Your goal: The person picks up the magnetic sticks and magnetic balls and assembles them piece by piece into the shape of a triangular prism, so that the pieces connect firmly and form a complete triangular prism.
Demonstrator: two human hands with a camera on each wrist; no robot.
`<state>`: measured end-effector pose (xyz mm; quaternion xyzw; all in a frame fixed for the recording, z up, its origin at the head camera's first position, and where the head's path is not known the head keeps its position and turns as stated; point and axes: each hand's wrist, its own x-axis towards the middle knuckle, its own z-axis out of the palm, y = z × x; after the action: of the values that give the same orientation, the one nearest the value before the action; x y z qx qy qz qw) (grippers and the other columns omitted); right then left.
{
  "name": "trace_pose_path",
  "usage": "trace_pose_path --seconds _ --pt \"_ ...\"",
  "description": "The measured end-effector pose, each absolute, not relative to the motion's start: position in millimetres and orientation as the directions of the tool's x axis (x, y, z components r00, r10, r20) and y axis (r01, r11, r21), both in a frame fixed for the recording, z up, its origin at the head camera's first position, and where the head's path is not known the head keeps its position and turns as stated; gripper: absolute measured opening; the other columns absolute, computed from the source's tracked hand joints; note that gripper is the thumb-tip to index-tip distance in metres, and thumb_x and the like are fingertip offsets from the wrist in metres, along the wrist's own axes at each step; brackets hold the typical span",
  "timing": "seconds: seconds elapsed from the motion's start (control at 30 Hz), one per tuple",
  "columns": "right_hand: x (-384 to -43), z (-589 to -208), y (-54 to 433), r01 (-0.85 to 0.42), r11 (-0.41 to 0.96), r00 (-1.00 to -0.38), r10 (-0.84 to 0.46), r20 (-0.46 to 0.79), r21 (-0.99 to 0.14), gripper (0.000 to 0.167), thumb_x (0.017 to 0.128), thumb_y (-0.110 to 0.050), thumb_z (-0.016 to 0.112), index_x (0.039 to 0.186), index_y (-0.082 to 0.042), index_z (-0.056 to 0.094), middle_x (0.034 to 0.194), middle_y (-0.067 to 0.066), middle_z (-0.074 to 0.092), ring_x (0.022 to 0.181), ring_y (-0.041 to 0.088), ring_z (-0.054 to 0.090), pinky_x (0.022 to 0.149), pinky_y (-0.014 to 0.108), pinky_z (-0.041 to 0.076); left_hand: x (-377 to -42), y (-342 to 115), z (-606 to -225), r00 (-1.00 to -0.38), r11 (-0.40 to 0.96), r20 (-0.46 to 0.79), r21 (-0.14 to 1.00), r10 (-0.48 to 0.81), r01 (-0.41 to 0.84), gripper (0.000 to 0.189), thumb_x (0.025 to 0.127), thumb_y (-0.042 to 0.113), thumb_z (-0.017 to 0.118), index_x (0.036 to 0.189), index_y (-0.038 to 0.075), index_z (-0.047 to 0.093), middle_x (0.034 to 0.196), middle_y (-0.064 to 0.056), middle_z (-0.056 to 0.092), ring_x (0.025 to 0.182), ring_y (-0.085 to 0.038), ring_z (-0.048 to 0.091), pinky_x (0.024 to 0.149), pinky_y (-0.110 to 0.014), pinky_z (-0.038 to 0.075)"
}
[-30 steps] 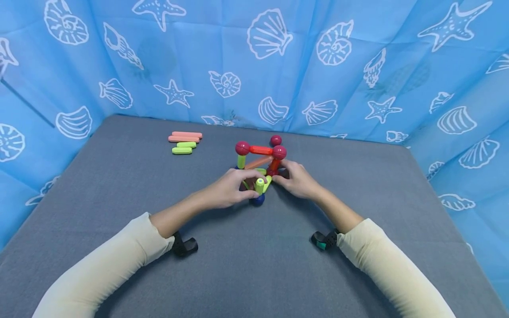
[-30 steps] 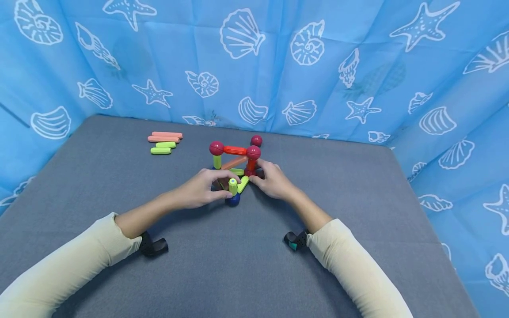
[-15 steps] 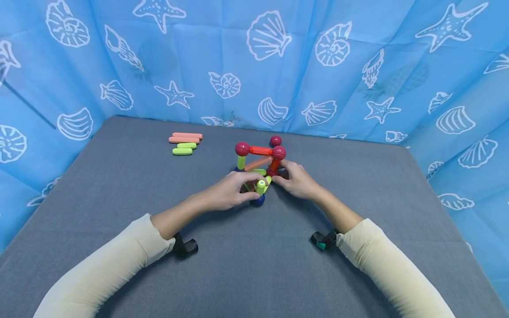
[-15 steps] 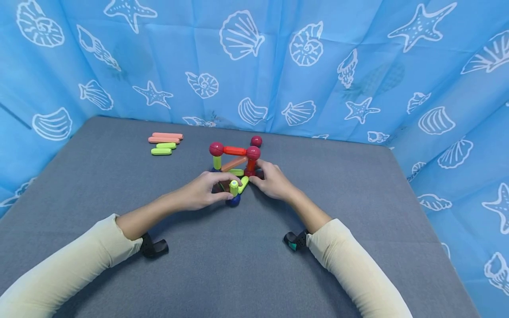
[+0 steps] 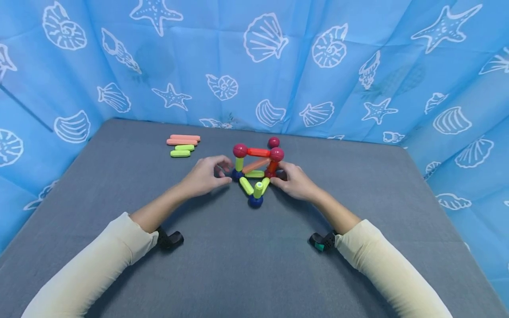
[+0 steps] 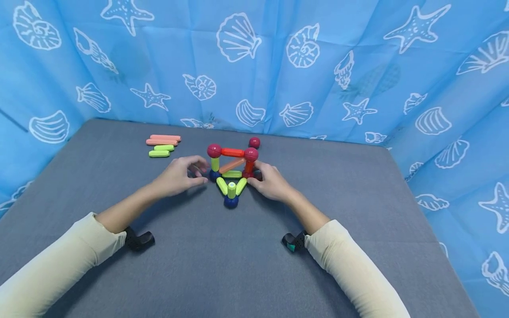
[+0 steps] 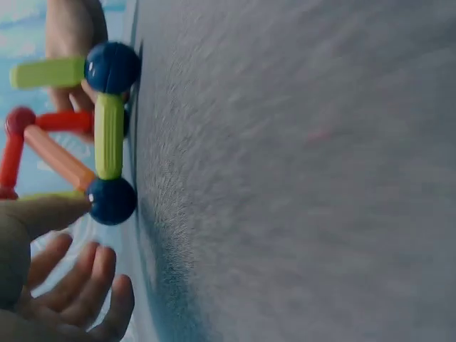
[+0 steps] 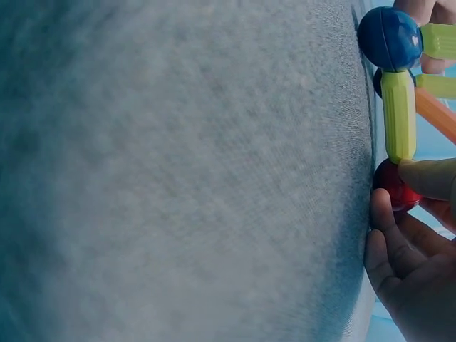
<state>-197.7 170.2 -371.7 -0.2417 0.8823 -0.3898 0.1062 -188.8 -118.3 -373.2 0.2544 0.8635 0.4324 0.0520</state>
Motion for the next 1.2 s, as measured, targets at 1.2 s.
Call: trace_pose_path --seconds 1.2 --pt "-289.1 -375.5 159.7 -0.044 0.611 -0.997 -0.073 -0.001 -0.790 0.063 0.092 -0.016 0.072 0.146 -0.001 0.044 0.137 0.019 0.058 0.137 0.033 0.043 0.111 0.047 0.035 -224.6 -111.9 -381.1 -0.820 0.558 -0.067 0.763 0.569 0.325 0.047 0.089 0.012 0.075 0.131 -0.002 0.058 0.118 -0.013 0.066 0.108 -0.024 0.062 0.098 -0.042 0.048"
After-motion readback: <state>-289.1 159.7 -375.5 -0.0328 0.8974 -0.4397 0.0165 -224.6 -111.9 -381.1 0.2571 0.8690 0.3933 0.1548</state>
